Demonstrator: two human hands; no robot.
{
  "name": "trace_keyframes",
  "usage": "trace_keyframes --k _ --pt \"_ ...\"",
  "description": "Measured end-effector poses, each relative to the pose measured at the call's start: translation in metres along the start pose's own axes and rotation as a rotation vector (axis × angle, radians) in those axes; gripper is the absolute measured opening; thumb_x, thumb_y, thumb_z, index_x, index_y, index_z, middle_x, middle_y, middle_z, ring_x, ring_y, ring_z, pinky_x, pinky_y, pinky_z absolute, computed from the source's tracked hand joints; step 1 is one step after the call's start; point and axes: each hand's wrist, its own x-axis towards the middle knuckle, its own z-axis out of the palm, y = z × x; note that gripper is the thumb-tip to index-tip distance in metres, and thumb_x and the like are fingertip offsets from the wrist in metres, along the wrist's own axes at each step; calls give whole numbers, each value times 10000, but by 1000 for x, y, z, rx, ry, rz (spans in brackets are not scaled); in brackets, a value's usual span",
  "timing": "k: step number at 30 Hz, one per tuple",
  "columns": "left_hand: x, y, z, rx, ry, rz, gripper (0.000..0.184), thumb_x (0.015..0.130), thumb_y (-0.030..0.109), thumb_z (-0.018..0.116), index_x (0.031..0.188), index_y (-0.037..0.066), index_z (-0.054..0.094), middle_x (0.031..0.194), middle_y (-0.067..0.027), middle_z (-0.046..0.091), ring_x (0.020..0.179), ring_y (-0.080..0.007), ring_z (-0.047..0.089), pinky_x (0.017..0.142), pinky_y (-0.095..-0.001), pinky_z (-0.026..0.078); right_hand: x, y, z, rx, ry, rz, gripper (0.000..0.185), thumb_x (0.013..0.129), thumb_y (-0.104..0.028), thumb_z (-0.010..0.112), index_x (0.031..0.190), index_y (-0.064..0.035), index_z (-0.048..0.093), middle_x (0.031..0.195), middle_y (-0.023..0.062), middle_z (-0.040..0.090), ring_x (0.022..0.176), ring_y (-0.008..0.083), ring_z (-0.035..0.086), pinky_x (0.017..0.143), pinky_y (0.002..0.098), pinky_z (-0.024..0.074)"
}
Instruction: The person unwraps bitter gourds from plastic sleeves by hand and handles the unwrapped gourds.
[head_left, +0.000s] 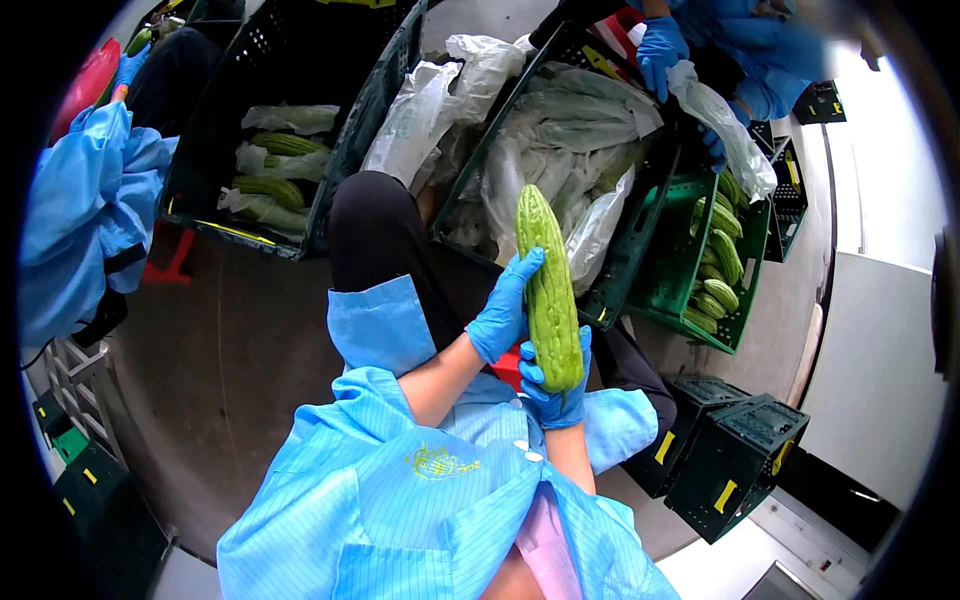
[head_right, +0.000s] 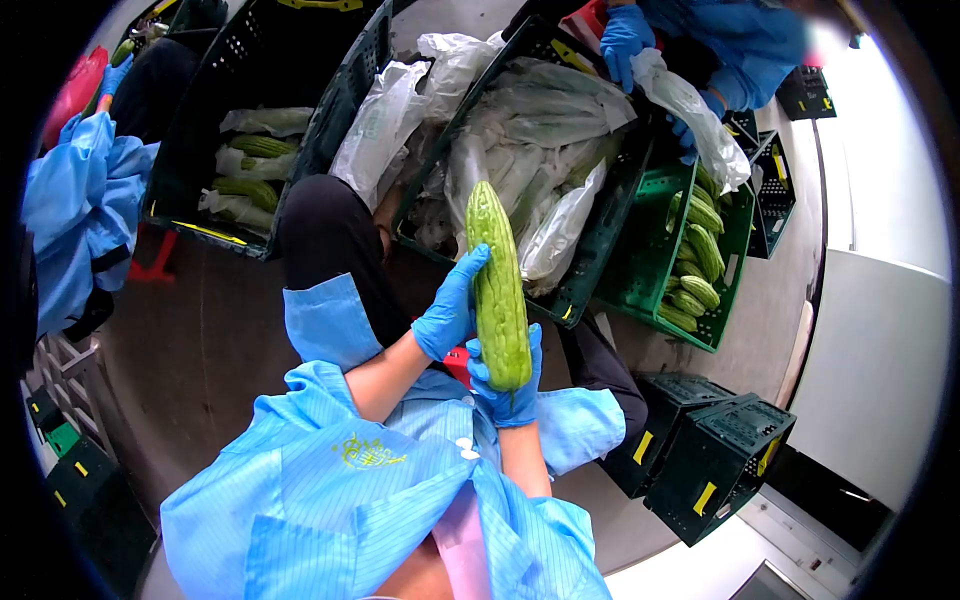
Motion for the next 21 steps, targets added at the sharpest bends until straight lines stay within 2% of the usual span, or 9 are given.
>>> trace_keyframes --k 4,7,10,13,18,19,21 --pt "-5 4 6 186 12 107 421 906 320 632 1238 83 523 1000 -67 616 871 -170 611 794 -339 530 0 0 -7 -35 29 -51 802 916 -699 391 1395 -57 427 1105 242 591 778 290 599 484 352 478" --pt "-6 4 5 228 15 131 424 879 278 645 1230 74 524 1002 -56 611 873 -159 605 794 -323 521 1 9 3 -334 366 -240 795 919 -698 378 1377 -52 449 1094 250 617 736 301 635 475 354 509" --pt "-5 5 -1 230 10 149 421 857 245 644 1221 67 528 1003 -48 612 872 -157 605 790 -313 516 -1 9 10 -255 294 -132 773 936 -677 356 1357 -39 468 1056 234 648 688 306 661 468 355 537" --pt "-1 3 -6 243 26 224 419 851 227 642 1218 60 529 1009 -43 616 870 -150 602 788 -308 511 1 7 4 -293 254 -119 762 947 -666 334 1344 -32 480 1037 203 665 686 302 679 480 365 563" --pt "4 5 -6 303 147 326 408 861 186 643 1230 59 526 1025 -37 619 873 -139 598 790 -303 505 12 0 7 -542 563 -148 771 934 -680 360 1341 -39 494 1097 172 671 778 283 700 517 380 588" --pt "5 6 -7 321 156 342 411 867 173 649 1243 63 523 1027 -36 617 900 -141 595 824 -304 494 14 2 12 -564 640 -169 770 930 -681 373 1338 -41 499 1111 168 670 797 280 704 524 382 591" --pt "6 5 -4 317 212 407 416 871 184 656 1247 65 523 1023 -38 617 922 -143 593 852 -306 484 9 -1 16 -629 604 -155 756 928 -670 403 1329 -38 511 1125 161 669 821 278 706 540 381 596"
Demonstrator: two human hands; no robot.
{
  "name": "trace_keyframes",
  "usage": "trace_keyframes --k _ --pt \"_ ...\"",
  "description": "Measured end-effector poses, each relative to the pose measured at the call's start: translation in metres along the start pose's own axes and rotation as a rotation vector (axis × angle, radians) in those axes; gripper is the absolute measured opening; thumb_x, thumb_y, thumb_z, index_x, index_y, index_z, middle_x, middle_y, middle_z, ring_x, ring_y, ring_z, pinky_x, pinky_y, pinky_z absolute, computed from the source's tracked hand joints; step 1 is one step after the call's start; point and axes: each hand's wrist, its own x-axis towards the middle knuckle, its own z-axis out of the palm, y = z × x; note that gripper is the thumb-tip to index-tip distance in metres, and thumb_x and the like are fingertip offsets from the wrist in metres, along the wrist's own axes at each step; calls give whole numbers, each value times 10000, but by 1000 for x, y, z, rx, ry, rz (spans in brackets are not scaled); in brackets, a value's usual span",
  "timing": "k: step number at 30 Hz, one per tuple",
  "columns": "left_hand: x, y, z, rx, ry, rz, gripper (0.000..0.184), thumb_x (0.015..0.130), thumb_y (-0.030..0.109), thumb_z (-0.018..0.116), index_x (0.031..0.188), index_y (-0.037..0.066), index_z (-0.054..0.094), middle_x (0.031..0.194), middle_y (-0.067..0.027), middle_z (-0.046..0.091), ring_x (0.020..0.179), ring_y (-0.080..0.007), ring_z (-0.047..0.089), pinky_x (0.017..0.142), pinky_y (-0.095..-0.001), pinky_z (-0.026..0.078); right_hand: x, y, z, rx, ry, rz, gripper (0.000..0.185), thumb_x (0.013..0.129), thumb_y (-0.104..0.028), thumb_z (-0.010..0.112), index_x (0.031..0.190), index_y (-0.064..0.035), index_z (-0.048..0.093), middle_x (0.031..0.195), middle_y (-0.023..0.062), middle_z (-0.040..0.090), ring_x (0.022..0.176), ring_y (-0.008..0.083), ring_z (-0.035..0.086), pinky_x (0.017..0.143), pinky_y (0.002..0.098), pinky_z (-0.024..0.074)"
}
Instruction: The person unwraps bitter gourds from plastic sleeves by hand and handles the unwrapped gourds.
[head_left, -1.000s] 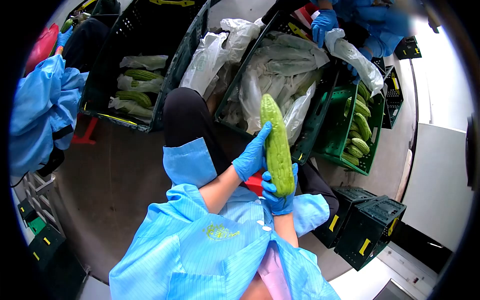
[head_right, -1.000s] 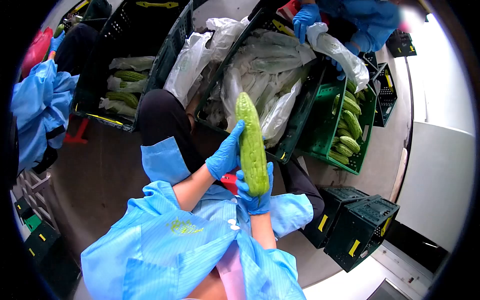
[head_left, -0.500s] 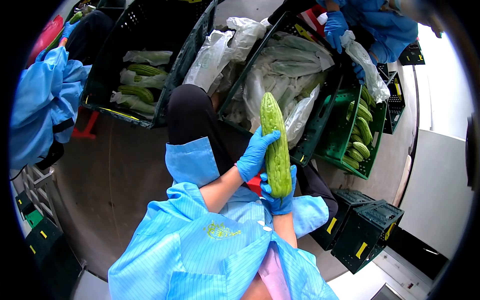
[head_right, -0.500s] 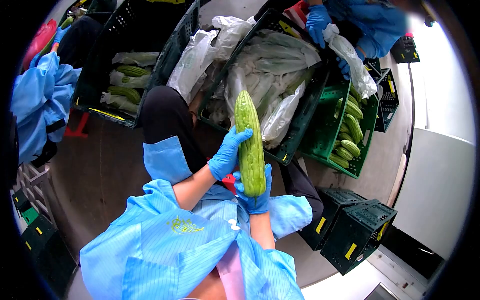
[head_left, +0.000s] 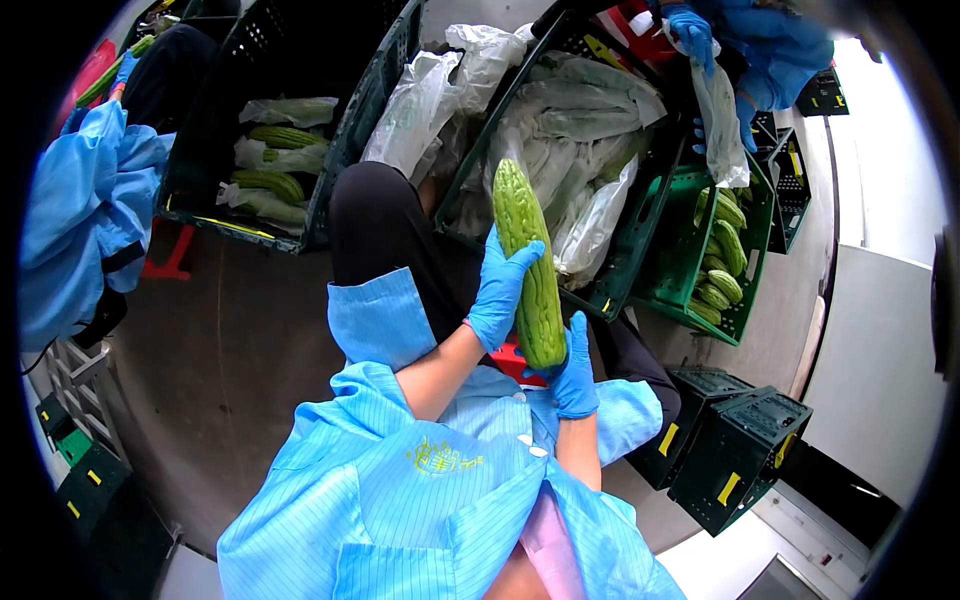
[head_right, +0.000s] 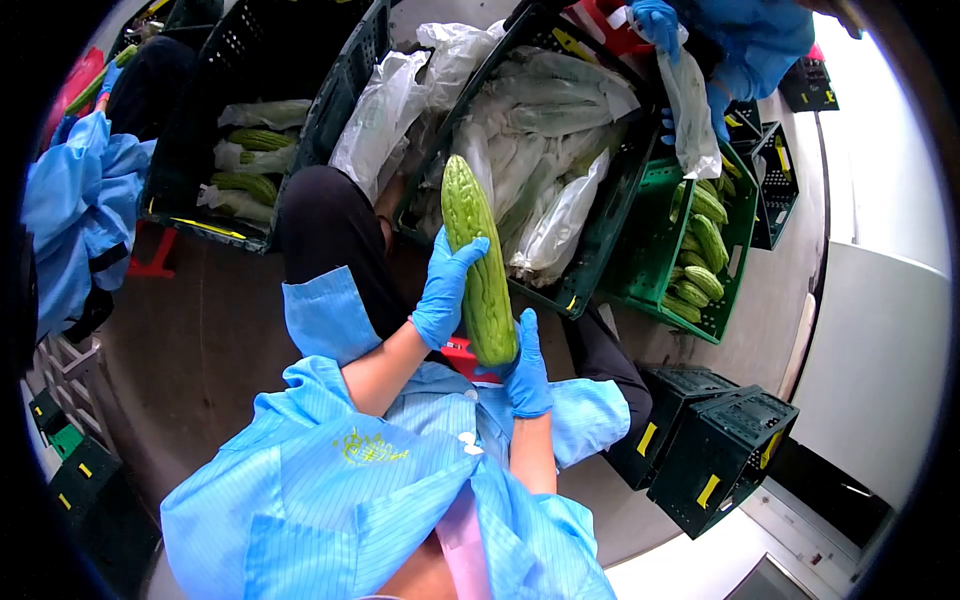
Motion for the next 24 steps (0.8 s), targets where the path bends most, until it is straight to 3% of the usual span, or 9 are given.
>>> trace_keyframes --k 1,2,5,6,9,10,12,24 --pt "1 1 2 0 33 31 418 874 190 660 1249 66 523 1021 -39 617 933 -144 591 866 -307 479 -1 -1 -1 -32 -23 -9 749 927 -664 418 1324 -36 517 1132 157 668 833 277 707 548 380 598" --pt "3 1 0 19 2 -14 477 915 294 633 1315 75 495 1080 -48 617 973 -150 588 897 -311 468 0 3 -1 -76 31 -26 732 933 -648 427 1323 -35 519 1122 153 670 798 259 701 521 361 582" --pt "3 -6 -9 -220 -93 -213 573 948 434 570 1389 88 445 1147 -49 611 968 -154 595 885 -316 481 -6 0 -5 -189 -48 25 764 930 -659 419 1354 -28 496 1090 164 672 758 244 684 478 335 549" --pt "8 -10 -13 -190 -140 -243 674 957 569 475 1437 101 403 1195 -75 606 964 -174 616 871 -331 504 -4 -1 -8 -37 -158 55 781 928 -663 417 1385 -31 457 1080 168 667 733 236 669 463 324 527" --pt "3 1 -11 -186 -76 -442 558 955 550 495 1334 141 534 1084 -69 625 904 -125 610 813 -281 499 0 -5 -12 395 -447 154 842 922 -675 412 1470 -41 330 1056 177 652 664 212 620 434 297 469" --pt "5 -8 -11 -156 -70 -348 626 938 610 468 1348 140 524 1055 -77 641 835 -125 625 757 -282 507 -1 -5 -11 523 -514 194 862 920 -679 410 1492 -47 282 1052 179 645 644 204 602 434 292 454" --pt "7 -11 -10 -116 -102 -362 655 937 628 449 1370 141 509 1065 -81 640 849 -132 623 761 -283 504 -2 -5 -12 667 -563 217 926 909 -695 406 1530 -55 156 1032 164 630 578 181 556 389 267 387" --pt "4 -8 -4 -12 -236 -394 667 964 598 407 1451 142 422 1222 -104 595 947 -174 597 841 -339 480 1 2 -22 806 -651 203 894 919 -676 409 1535 -74 168 1050 151 624 603 174 537 435 293 399"
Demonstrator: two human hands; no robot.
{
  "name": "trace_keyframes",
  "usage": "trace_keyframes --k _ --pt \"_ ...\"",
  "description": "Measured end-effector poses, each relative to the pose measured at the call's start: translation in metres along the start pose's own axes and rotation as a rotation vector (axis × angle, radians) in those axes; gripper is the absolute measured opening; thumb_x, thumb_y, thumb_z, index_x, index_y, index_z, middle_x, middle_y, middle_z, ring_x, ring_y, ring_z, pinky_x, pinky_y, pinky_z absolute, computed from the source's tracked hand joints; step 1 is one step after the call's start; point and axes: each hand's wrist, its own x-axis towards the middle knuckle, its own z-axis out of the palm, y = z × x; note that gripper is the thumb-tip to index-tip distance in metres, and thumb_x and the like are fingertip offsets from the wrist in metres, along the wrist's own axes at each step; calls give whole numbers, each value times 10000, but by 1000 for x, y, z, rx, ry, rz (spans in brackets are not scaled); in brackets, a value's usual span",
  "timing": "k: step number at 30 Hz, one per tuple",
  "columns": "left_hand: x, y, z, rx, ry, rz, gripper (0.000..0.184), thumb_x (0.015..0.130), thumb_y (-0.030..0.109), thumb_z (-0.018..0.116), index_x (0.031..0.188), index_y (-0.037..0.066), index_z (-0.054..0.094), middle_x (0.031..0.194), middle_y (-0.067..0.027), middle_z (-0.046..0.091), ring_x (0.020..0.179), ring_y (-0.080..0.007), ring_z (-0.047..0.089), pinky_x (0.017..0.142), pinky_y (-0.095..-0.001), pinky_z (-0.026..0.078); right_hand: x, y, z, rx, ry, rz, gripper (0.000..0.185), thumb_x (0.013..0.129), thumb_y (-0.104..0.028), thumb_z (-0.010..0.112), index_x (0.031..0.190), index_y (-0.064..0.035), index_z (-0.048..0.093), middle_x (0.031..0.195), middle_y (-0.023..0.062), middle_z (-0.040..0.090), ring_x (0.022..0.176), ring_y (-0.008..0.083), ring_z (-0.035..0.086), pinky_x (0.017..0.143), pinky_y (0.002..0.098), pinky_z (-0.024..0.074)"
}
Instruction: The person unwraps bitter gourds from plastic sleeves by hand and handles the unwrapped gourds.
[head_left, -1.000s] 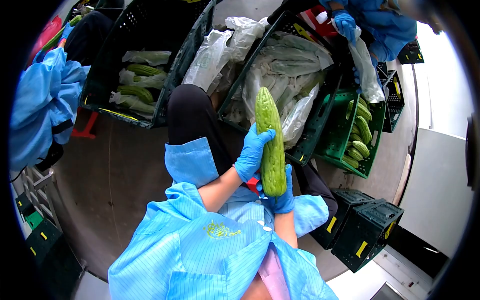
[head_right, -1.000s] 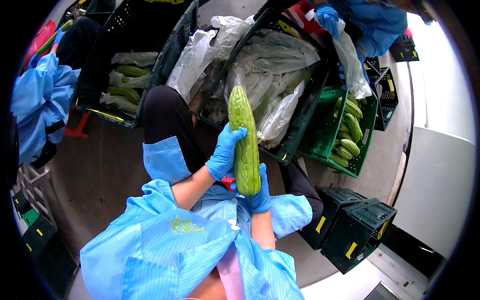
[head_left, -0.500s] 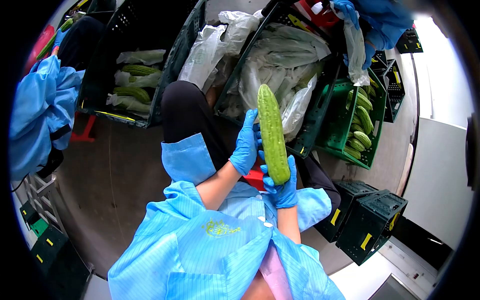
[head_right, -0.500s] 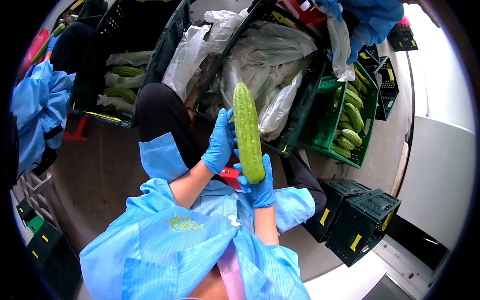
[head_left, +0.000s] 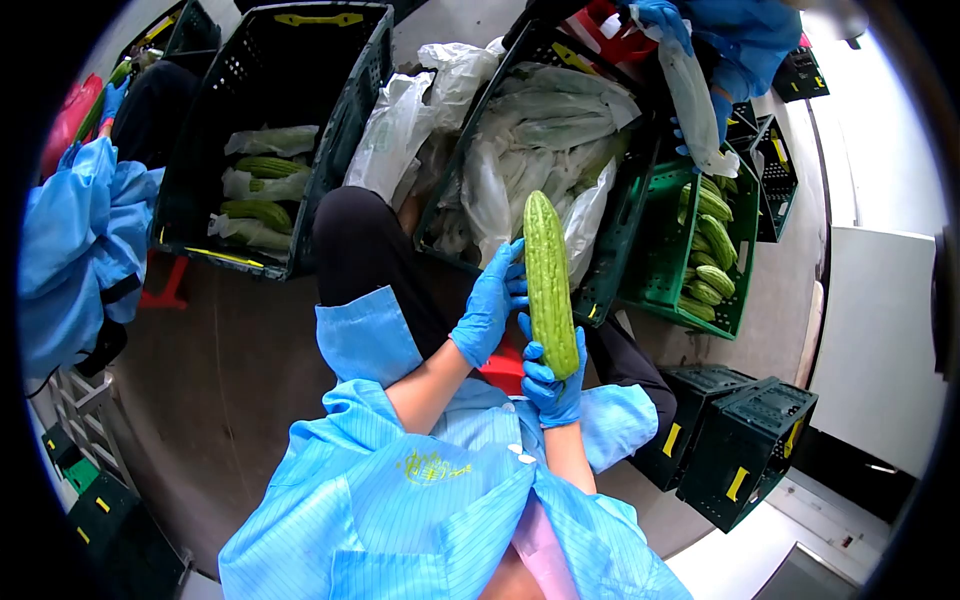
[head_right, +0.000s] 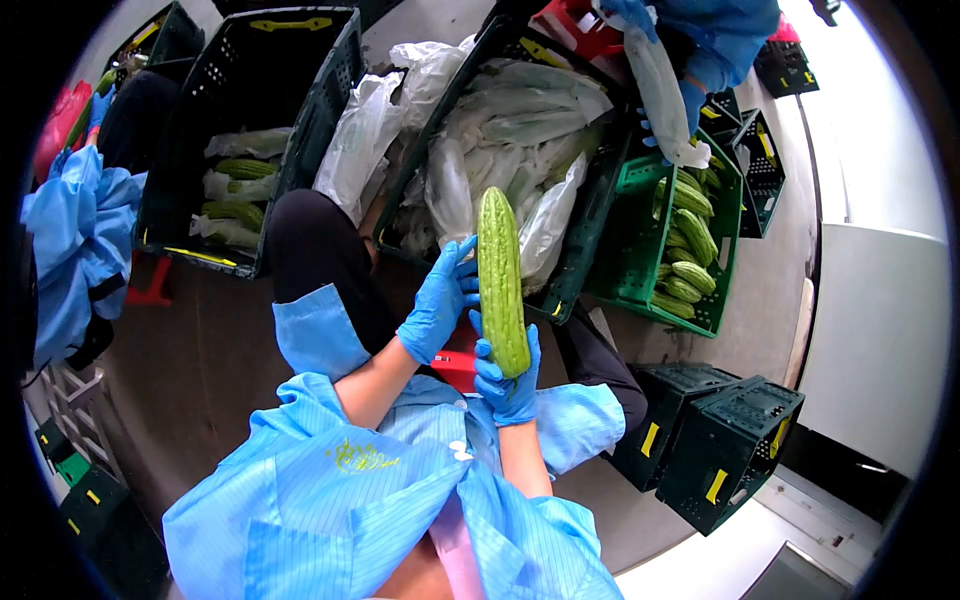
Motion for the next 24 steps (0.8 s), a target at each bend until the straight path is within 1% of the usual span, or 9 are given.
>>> trace_keyframes --k 5,7,9,11,13,14,17,18,24 --pt "2 -4 1 49 41 -33 537 971 500 473 1377 154 528 1179 -91 632 949 -180 618 818 -326 482 -1 -2 6 -121 33 -41 891 917 -685 404 1520 -61 203 1057 168 626 595 175 570 404 268 395" --pt "-2 -5 2 167 31 -40 510 988 460 464 1380 140 530 1176 -89 634 962 -181 620 823 -338 489 -2 -1 12 -266 150 -189 823 930 -668 399 1467 -47 334 1169 202 619 619 201 609 409 273 451" --pt "-7 -2 10 307 51 -40 470 1002 415 460 1370 134 543 1171 -77 639 954 -177 618 819 -316 488 -2 1 26 -285 310 -339 719 963 -607 396 1408 -44 434 1352 152 552 678 244 647 397 291 480" --pt "-2 -7 7 532 107 48 430 988 380 511 1325 122 584 1111 -59 656 922 -178 615 840 -334 480 -10 -12 11 -330 179 -312 733 945 -625 427 1395 -47 453 1258 170 605 637 217 639 401 269 469" --pt "12 -15 0 660 82 225 357 977 317 559 1266 121 634 1079 -25 662 911 -148 601 845 -308 477 -19 -26 0 -330 181 -309 792 932 -645 435 1455 -53 371 1224 203 612 614 208 590 400 262 421" --pt "32 -30 -13 786 113 428 290 957 266 591 1197 130 678 1063 -43 689 913 -165 631 835 -301 489 -22 -32 2 -303 159 -358 807 928 -651 439 1460 -49 360 1184 213 627 620 216 593 407 268 427" --pt "38 -26 -9 1322 208 620 269 934 246 607 1165 135 692 1050 -86 705 902 -201 660 830 -326 503 -33 -61 3 -222 53 -410 839 912 -681 436 1457 -48 364 1137 205 652 694 252 647 453 293 471" --pt "43 -26 -10 1351 225 550 253 913 260 608 1108 140 714 1001 -129 705 891 -283 678 794 -380 521 -39 -71 11 -267 112 -470 834 909 -684 438 1445 -49 383 1139 197 654 704 250 655 459 296 484" --pt "85 -26 -21 1908 287 302 329 905 381 531 854 125 732 849 -170 689 786 -391 661 708 -475 529 -81 -161 39 -514 459 -762 722 893 -666 497 1332 -93 512 1066 169 671 655 200 662 464 288 528"
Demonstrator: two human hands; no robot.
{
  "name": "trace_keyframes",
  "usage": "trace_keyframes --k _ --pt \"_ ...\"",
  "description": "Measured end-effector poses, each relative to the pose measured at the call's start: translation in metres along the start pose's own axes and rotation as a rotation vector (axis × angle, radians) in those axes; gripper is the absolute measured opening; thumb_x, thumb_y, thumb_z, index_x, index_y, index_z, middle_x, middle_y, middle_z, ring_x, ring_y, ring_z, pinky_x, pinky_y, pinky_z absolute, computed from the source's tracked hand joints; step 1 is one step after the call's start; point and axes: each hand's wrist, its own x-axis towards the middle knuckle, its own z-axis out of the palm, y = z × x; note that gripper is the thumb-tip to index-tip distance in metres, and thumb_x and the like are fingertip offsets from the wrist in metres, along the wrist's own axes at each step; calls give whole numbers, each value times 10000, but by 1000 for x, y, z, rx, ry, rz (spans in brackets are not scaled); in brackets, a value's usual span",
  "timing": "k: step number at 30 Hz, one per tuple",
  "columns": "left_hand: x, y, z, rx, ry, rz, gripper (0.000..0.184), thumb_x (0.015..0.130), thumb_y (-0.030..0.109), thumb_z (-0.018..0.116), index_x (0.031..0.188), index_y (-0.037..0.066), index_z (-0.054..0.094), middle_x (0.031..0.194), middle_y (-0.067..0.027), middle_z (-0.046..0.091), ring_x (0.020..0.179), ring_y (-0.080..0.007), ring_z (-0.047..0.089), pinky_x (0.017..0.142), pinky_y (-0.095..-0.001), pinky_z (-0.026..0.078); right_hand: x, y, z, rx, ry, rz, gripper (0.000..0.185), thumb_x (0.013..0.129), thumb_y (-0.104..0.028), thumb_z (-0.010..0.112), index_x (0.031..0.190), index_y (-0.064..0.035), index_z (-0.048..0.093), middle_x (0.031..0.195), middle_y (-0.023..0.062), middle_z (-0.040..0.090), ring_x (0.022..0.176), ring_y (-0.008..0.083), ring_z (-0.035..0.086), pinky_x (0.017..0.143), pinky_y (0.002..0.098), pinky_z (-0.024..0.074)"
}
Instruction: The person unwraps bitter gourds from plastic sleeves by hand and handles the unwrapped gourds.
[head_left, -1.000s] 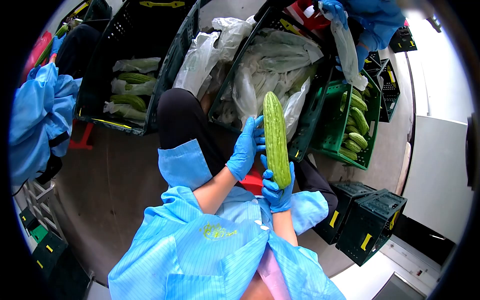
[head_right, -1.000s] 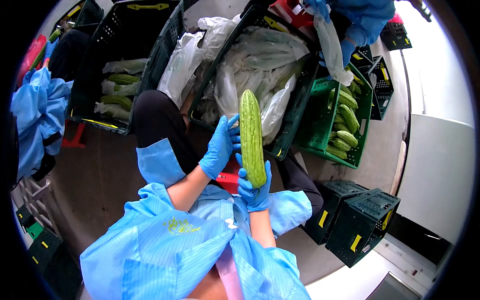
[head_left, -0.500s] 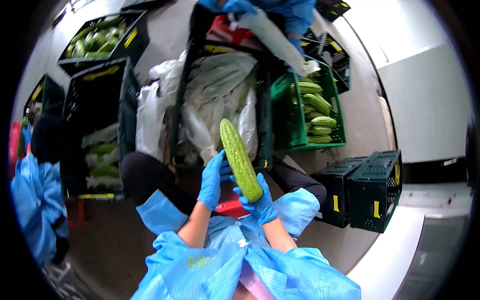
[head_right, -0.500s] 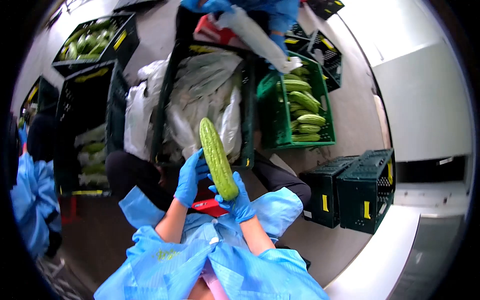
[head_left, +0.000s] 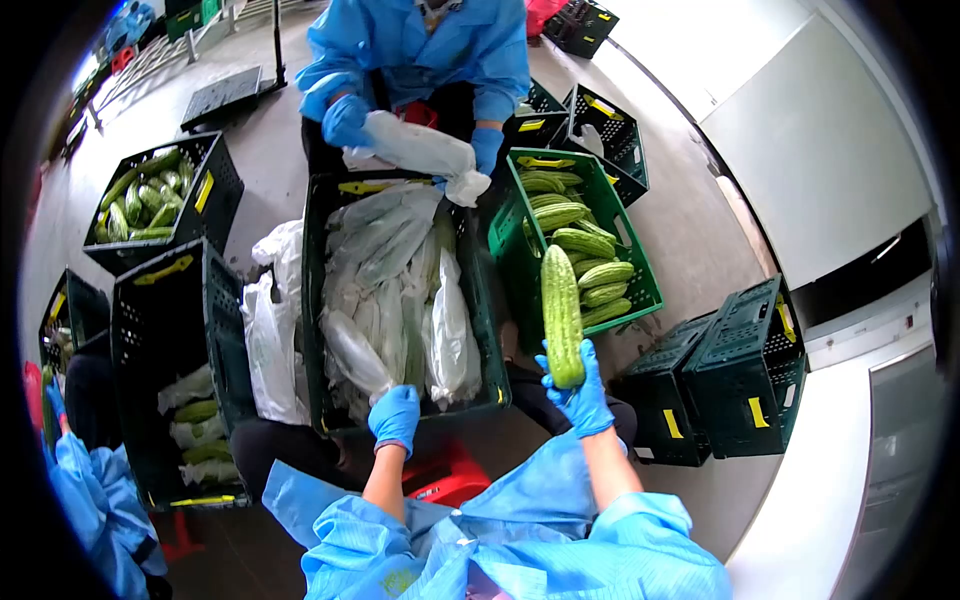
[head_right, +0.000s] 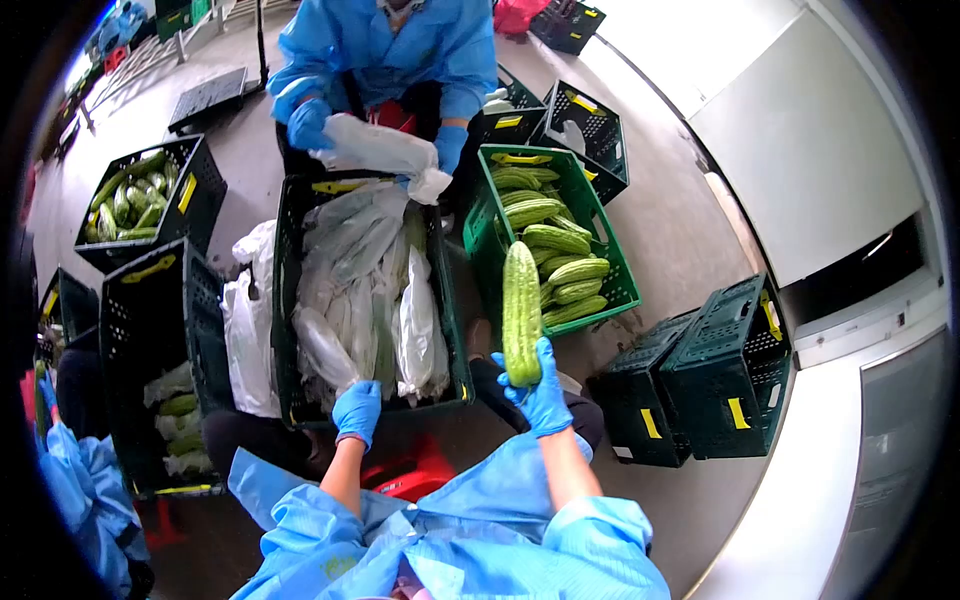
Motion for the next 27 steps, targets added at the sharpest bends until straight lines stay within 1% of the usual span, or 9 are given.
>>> trace_keyframes --k 3,9,12,17,19,21,22,25,27 --pt "-3 8 4 114 128 59 279 869 305 538 750 119 709 748 -179 675 679 -391 659 619 -502 519 21 -50 -17 -175 149 -97 686 878 -661 529 1325 -140 520 1054 162 677 613 197 649 463 274 518" --pt "3 8 14 232 161 12 291 860 333 548 722 126 698 724 -168 668 665 -381 658 608 -484 518 73 -140 -72 -369 401 -248 639 850 -640 585 1227 -125 611 918 108 710 559 163 623 482 267 505" --pt "4 9 14 269 115 -10 303 866 335 544 728 109 690 733 -172 674 664 -378 661 613 -493 515 96 -183 -113 -522 658 -308 493 802 -546 709 1093 -148 695 908 68 698 664 162 647 534 312 523" --pt "2 17 10 311 111 -5 264 854 337 580 733 126 683 711 -159 669 631 -374 652 579 -485 507 139 -231 -172 -658 832 -413 454 812 -518 716 1038 -125 710 834 27 670 608 141 596 487 294 470" --pt "2 12 16 309 141 2 231 847 341 609 749 149 692 703 -152 665 627 -364 651 567 -469 503 158 -243 -197 -694 824 -445 448 824 -438 747 1081 -74 702 921 57 699 759 142 641 632 317 530" --pt "3 10 17 314 111 -27 223 848 361 623 801 165 720 732 -151 674 662 -355 663 590 -462 509 204 -250 -276 -974 748 -714 568 833 -456 738 1178 -11 653 1043 96 703 898 155 644 799 296 520" --pt "2 11 16 309 124 -25 201 842 352 648 814 169 728 721 -148 670 651 -350 660 588 -452 511 218 -254 -297 -1056 720 -673 664 839 -447 730 1287 14 564 1205 162 655 1071 236 627 951 327 466" --pt "1 15 14 273 120 -43 188 843 344 656 822 174 733 712 -144 667 645 -350 657 598 -450 515 217 -251 -258 -1591 880 -496 680 851 -370 723 1370 -5 478 1318 196 578 1164 315 590 987 380 449" --pt "0 15 16 292 134 -29 169 830 320 651 795 172 726 703 -130 670 626 -339 655 581 -448 510 218 -248 -219 -2015 1135 -242 616 877 -192 641 1438 -123 397 1462 159 432 1227 358 515 997 498 410"
